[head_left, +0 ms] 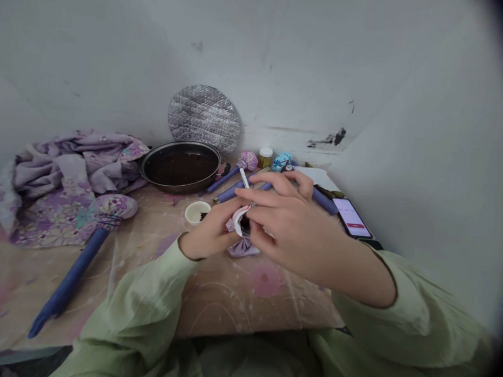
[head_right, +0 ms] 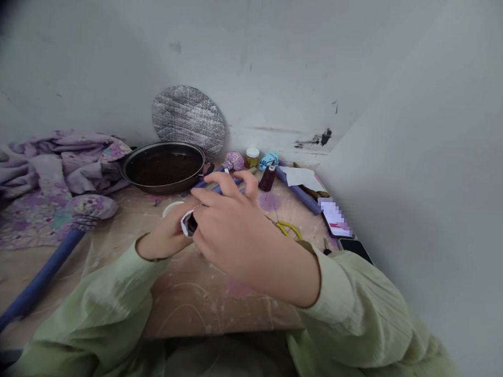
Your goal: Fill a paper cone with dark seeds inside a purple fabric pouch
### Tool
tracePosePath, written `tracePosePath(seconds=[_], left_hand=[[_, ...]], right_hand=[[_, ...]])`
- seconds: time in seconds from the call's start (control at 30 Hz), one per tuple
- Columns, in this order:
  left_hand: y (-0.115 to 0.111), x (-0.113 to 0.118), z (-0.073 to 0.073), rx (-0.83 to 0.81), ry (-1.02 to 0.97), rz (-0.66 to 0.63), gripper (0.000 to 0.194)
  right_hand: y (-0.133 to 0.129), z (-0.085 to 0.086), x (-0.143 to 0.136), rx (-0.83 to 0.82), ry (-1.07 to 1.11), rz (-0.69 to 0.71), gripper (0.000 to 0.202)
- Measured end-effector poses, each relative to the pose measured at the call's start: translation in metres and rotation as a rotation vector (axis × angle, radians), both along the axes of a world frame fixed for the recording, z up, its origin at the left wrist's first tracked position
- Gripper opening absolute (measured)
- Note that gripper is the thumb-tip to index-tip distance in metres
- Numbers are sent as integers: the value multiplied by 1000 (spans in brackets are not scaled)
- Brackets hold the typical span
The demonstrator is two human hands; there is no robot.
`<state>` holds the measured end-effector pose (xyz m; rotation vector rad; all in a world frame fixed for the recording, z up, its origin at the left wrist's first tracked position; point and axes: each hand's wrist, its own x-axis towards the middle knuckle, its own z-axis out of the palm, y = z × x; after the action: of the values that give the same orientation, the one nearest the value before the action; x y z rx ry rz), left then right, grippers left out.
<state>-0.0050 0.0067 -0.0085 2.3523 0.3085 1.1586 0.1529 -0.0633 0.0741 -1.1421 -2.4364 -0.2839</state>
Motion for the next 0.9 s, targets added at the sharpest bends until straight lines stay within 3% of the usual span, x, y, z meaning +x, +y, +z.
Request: tracePosePath(seconds=[0.37, 0.57, 0.77, 0.9], left_hand=[[-3, 0, 0, 17, 56, 19, 22], [-4, 0, 0, -34, 59, 29, 21], [-6, 0, -2, -57, 51, 17, 35], [-5, 0, -4, -48, 35, 9, 36]], right_hand=[[6, -2, 2, -19, 25, 15, 22], [7, -7, 4, 52, 13, 8, 21], [5, -10, 1, 95, 13, -54, 22], [8, -8, 1, 100, 16, 6, 22]])
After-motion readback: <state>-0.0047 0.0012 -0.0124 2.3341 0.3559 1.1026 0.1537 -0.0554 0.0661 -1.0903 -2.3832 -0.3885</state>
